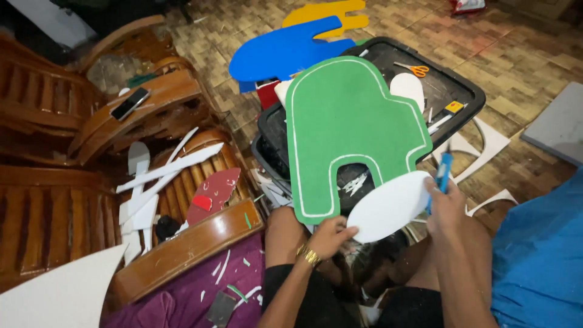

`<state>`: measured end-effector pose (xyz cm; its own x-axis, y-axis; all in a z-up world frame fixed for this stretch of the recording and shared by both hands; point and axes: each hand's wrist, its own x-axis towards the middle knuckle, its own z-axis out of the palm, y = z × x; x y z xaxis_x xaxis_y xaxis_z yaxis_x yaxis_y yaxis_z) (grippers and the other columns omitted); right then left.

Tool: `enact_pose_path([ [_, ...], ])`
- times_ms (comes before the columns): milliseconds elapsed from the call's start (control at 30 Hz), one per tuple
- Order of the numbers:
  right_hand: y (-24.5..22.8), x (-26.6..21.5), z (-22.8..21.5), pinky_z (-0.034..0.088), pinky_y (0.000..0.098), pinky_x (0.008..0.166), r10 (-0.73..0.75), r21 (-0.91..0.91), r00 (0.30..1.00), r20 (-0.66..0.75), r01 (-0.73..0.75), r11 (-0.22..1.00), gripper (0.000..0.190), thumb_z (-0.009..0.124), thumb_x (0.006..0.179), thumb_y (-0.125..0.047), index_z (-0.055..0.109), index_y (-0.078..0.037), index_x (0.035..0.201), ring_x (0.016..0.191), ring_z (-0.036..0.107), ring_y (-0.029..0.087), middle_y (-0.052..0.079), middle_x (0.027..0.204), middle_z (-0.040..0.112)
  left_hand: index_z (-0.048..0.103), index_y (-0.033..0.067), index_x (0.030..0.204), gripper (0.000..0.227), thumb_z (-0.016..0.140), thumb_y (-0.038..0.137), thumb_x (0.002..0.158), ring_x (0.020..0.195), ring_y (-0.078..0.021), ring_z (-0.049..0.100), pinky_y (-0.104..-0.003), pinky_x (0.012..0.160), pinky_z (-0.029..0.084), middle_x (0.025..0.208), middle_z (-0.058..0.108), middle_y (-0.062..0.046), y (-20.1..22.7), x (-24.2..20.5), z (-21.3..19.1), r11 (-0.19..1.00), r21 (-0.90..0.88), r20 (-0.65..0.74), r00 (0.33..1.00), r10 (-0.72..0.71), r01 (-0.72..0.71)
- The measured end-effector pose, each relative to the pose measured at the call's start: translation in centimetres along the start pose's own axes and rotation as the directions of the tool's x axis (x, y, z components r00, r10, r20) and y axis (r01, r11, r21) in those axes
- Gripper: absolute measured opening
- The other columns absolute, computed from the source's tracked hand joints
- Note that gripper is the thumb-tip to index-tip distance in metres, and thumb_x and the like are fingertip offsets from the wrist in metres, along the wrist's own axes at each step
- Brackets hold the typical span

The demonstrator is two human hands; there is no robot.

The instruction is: Trimming the edges of foam pieces and assembling them for a craft project

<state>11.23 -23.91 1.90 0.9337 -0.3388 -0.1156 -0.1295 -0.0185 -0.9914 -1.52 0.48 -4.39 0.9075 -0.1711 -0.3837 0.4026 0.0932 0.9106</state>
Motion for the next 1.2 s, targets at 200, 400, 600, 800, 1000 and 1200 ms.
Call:
enact_pose_path([
  [200, 6.7, 1.7, -0.6, 0.049, 0.0214, 0.072, 0.041, 0.265, 0.993, -0.110, -0.011, 0.964, 0.022, 0.069, 0.100, -0.020, 0.064, -0.012, 0.120, 0.080, 0.054, 0.008, -0.002, 0.091, 0.053, 0.054, -0.0014, 0.108, 0.026, 0.062, 0.023, 0.102, 0.065, -0.0233, 0.074, -0.032, 0.057, 0.063, 0.080, 0.072, -0.019, -1.5, -0.4, -1.3, 0.991, -0.118, -0.192, 0.981, 0.037, -0.061],
  [400, 5.6, 0.6, -1.6, 0.043, 0.0143, 0.063, 0.099, 0.311, 0.994, 0.054, -0.111, 0.944, 0.027, 0.055, 0.104, -0.011, 0.057, -0.007, 0.131, 0.076, 0.050, 0.001, -0.004, 0.095, 0.054, 0.059, 0.0056, 0.112, 0.029, 0.062, -0.004, 0.085, 0.079, -0.0141, 0.064, -0.026, 0.065, 0.059, 0.099, 0.066, -0.008, 0.1, -2.4, -0.5, 0.976, 0.044, -0.296, 0.930, 0.218, -0.215],
  [600, 6.9, 1.2, -1.6, 0.047, 0.0212, 0.087, 0.144, 0.299, 0.989, 0.023, -0.144, 0.943, 0.029, 0.055, 0.101, -0.010, 0.054, -0.008, 0.129, 0.098, 0.056, 0.010, 0.002, 0.111, 0.058, 0.065, 0.0013, 0.093, 0.008, 0.063, 0.009, 0.093, 0.060, -0.0115, 0.060, -0.022, 0.058, 0.051, 0.070, 0.067, -0.005, 0.9, -3.2, 0.9, 0.960, 0.031, -0.352, 0.896, 0.270, -0.277],
  [800, 7.7, 0.0, -1.3, 0.036, 0.0189, 0.054, 0.119, 0.295, 0.992, 0.030, -0.122, 0.948, 0.011, 0.061, 0.098, -0.014, 0.059, -0.008, 0.108, 0.063, 0.044, 0.005, -0.004, 0.079, 0.051, 0.050, 0.0092, 0.138, 0.060, 0.068, 0.032, 0.085, 0.112, -0.0229, 0.067, -0.035, 0.085, 0.056, 0.124, 0.066, -0.010, 4.3, -2.5, 2.2, 0.896, 0.335, -0.337, 0.851, 0.403, -0.292],
  [1000, 6.0, -1.8, -0.2, 0.044, 0.0196, 0.082, 0.068, 0.477, 0.985, 0.158, -0.137, 0.868, 0.029, 0.059, 0.096, -0.006, 0.058, 0.001, 0.123, 0.090, 0.056, 0.009, 0.005, 0.106, 0.062, 0.062, -0.0010, 0.123, 0.043, 0.069, 0.019, 0.086, 0.069, -0.0129, 0.063, -0.023, 0.061, 0.056, 0.094, 0.071, -0.009, 4.0, 0.1, 2.6, 0.945, 0.218, -0.429, 0.846, 0.317, -0.244],
  [1200, 5.4, -0.8, 0.0, 0.060, 0.0330, 0.064, 0.121, 0.417, 0.990, 0.070, -0.140, 0.898, 0.027, 0.076, 0.090, -0.017, 0.068, -0.011, 0.115, 0.076, 0.065, 0.012, 0.001, 0.092, 0.066, 0.056, -0.0043, 0.127, 0.045, 0.072, 0.021, 0.093, 0.084, -0.0225, 0.068, -0.039, 0.066, 0.065, 0.099, 0.067, -0.018, 2.7, 2.3, 0.0, 0.972, -0.092, -0.388, 0.907, 0.165, -0.216],
])
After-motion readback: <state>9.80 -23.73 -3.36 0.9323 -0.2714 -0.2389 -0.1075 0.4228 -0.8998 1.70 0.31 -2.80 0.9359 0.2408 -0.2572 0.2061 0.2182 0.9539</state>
